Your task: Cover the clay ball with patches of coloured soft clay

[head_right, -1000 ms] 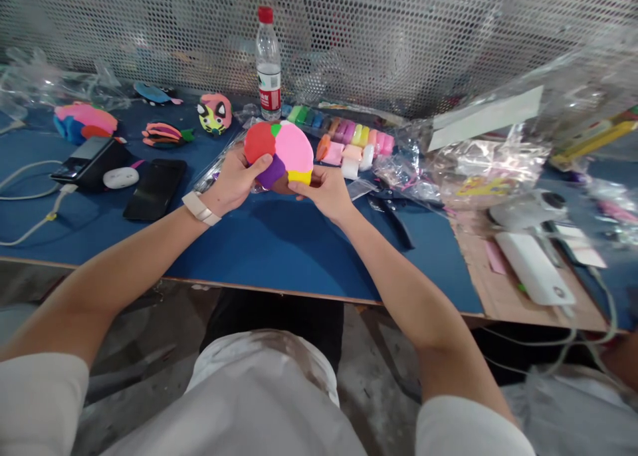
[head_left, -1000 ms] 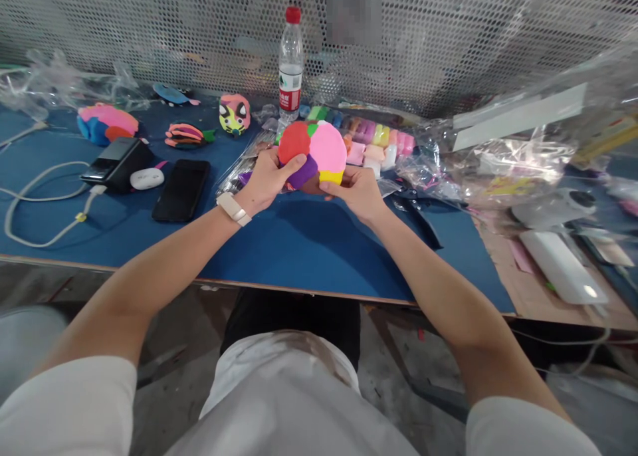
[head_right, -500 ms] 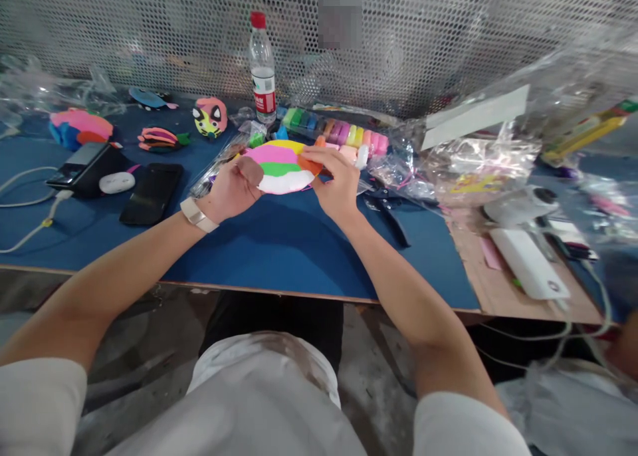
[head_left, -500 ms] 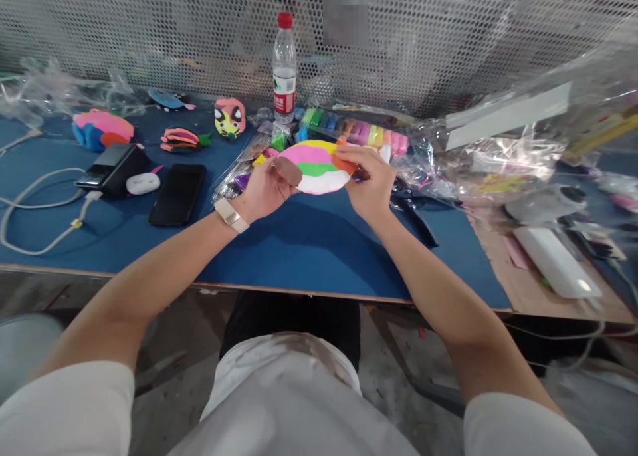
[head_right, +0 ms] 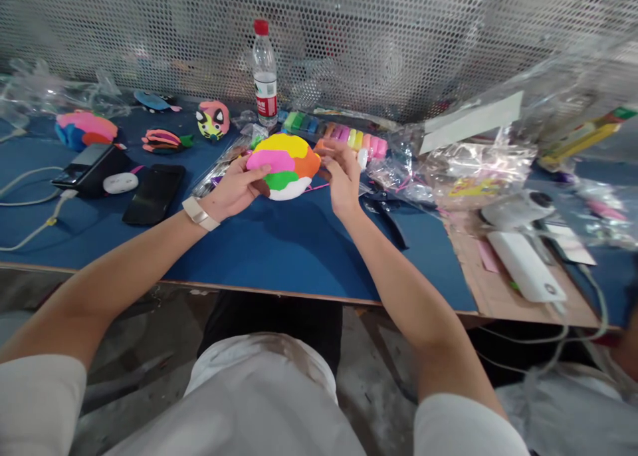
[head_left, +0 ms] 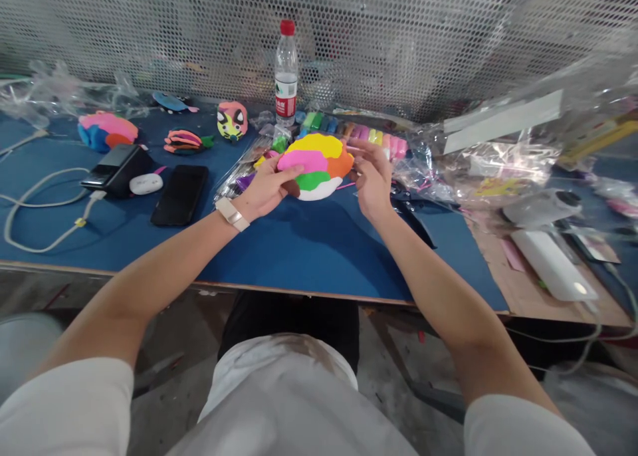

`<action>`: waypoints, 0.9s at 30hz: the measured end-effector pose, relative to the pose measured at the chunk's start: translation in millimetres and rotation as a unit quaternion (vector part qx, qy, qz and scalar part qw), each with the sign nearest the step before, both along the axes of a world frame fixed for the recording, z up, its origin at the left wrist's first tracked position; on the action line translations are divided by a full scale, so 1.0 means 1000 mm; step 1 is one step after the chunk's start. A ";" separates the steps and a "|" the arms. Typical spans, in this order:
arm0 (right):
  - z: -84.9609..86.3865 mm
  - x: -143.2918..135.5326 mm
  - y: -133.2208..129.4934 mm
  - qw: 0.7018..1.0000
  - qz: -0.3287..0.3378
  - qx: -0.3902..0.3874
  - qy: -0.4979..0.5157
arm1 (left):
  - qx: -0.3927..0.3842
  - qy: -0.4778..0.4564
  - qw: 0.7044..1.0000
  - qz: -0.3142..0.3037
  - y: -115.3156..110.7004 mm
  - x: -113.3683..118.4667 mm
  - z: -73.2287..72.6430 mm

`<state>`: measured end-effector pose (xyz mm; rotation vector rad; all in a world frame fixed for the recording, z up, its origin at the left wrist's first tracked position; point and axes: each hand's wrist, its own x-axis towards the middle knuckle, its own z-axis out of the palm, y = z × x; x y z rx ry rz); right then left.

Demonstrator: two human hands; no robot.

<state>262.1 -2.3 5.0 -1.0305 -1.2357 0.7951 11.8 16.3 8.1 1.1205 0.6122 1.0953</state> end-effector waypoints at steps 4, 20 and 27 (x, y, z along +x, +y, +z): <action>-0.008 -0.004 0.005 0.992 0.075 -0.090 0.054 | 0.018 0.014 1.000 0.015 0.000 -0.001 -0.002; -0.009 -0.027 -0.017 0.998 0.018 -0.060 -0.004 | 0.072 0.044 0.996 0.038 -0.002 0.001 -0.006; -0.009 -0.024 -0.014 0.995 0.043 -0.081 0.032 | 0.071 0.052 0.995 0.044 -0.003 0.001 -0.006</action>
